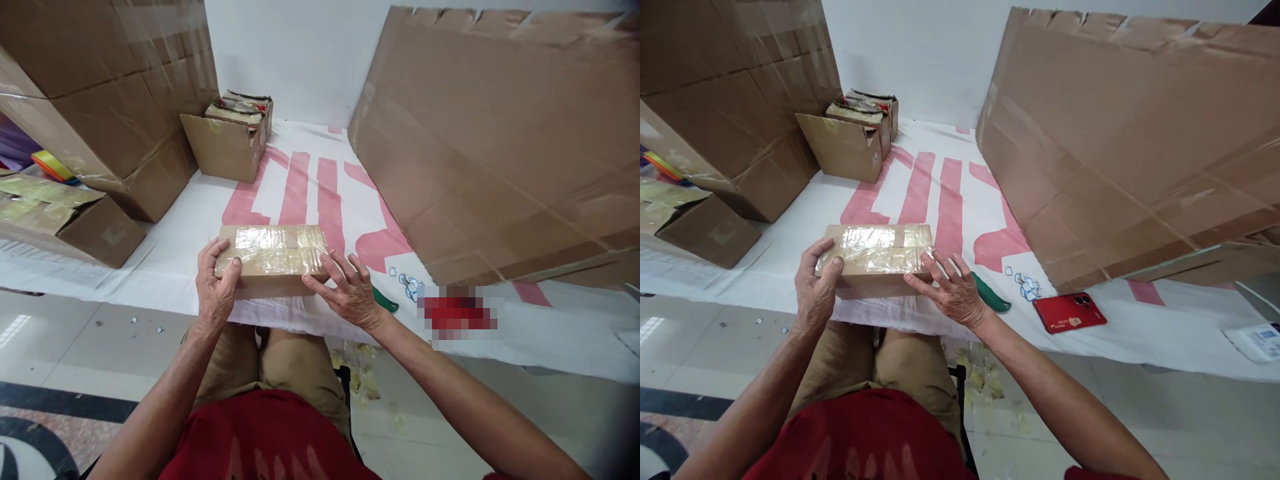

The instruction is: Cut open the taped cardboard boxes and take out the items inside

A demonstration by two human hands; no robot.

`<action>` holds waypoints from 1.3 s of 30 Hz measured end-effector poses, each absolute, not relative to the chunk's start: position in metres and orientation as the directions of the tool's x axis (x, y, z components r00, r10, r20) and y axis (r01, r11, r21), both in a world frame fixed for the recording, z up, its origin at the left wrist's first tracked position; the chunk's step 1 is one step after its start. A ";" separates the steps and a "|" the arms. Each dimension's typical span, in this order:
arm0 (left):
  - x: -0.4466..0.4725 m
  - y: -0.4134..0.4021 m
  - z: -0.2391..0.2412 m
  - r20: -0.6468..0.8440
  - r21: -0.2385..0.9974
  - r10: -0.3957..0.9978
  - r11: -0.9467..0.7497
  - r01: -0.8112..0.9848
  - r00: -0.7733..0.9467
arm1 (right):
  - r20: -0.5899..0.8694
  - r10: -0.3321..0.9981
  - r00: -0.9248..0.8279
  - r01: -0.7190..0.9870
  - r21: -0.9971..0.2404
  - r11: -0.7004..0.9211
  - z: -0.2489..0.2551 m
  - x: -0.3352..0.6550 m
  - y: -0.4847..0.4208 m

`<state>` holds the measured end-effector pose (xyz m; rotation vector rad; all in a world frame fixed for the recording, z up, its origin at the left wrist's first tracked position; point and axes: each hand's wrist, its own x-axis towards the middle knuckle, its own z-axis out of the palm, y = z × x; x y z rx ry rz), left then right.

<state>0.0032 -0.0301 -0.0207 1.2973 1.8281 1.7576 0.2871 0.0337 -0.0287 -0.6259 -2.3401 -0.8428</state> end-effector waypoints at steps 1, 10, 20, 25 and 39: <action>0.003 -0.030 -0.020 0.363 0.908 0.750 -0.151 0.390 -0.554 | 0.642 0.232 -0.731 0.591 0.427 0.684 -0.027 0.286 0.032; -0.009 -0.028 -0.015 0.283 0.945 0.792 -0.133 0.299 -0.541 | 0.671 0.568 -0.478 0.797 0.059 0.601 -0.020 0.349 -0.007; -0.008 -0.026 -0.012 0.292 0.941 0.811 -0.148 0.304 -0.507 | 0.213 0.935 -0.283 0.957 0.007 0.289 -0.070 0.386 0.018; -0.016 -0.024 -0.011 0.219 0.974 0.858 -0.166 0.152 -0.465 | 0.298 0.920 -0.256 0.905 -0.261 0.337 -0.054 0.389 0.024; -0.031 -0.001 -0.011 0.159 0.985 0.942 -0.130 0.115 -0.296 | 0.141 0.779 -0.610 0.601 -0.558 0.572 0.117 0.254 0.054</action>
